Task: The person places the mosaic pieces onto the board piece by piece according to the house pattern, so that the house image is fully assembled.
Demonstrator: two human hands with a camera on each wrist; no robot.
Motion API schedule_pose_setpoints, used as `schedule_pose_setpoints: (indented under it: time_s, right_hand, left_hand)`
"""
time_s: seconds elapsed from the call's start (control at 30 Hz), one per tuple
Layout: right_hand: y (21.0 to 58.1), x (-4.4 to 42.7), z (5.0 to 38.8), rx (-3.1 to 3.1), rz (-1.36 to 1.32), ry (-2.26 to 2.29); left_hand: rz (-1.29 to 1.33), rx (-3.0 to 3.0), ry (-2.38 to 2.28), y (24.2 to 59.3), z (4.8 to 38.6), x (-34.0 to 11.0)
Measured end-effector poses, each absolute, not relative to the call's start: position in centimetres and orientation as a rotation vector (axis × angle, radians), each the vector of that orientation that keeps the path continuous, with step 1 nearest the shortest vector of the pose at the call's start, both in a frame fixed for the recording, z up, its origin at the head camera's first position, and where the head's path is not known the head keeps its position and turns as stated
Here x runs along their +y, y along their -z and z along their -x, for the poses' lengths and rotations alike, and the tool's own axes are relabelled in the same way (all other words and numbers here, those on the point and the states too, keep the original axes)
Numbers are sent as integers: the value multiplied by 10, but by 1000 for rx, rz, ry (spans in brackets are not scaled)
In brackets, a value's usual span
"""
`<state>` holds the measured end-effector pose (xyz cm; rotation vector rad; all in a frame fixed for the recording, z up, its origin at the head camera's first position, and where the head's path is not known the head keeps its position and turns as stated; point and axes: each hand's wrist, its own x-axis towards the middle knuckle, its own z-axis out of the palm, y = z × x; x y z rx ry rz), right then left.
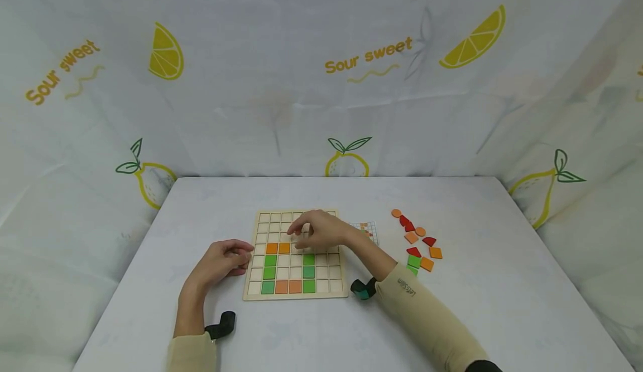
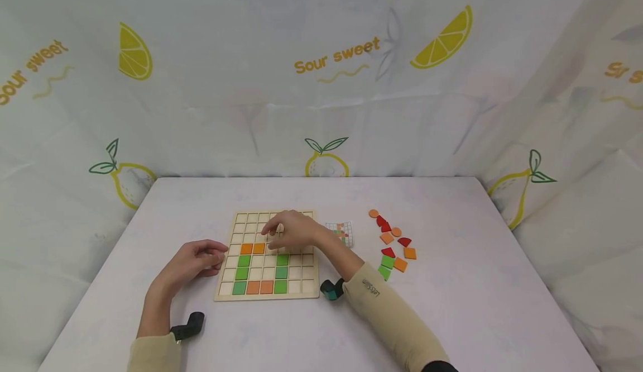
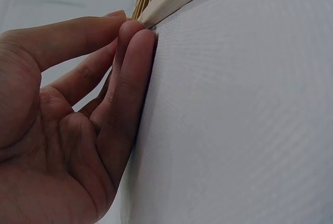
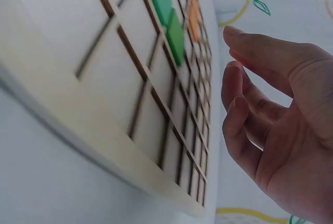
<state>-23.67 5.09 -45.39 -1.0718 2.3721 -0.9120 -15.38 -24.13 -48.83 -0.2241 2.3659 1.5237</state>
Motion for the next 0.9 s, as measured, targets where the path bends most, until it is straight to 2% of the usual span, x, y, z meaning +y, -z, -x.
schedule_pose_setpoints:
  time_s: [0.5,0.9]
  right_hand:
    - [425,143,244,2518,853,1049]
    - [423,226,241,2592,608,981]
  left_hand:
    - [224,2385,-1510,489,153,-242]
    - [243,2384,-1514,490,153,-242]
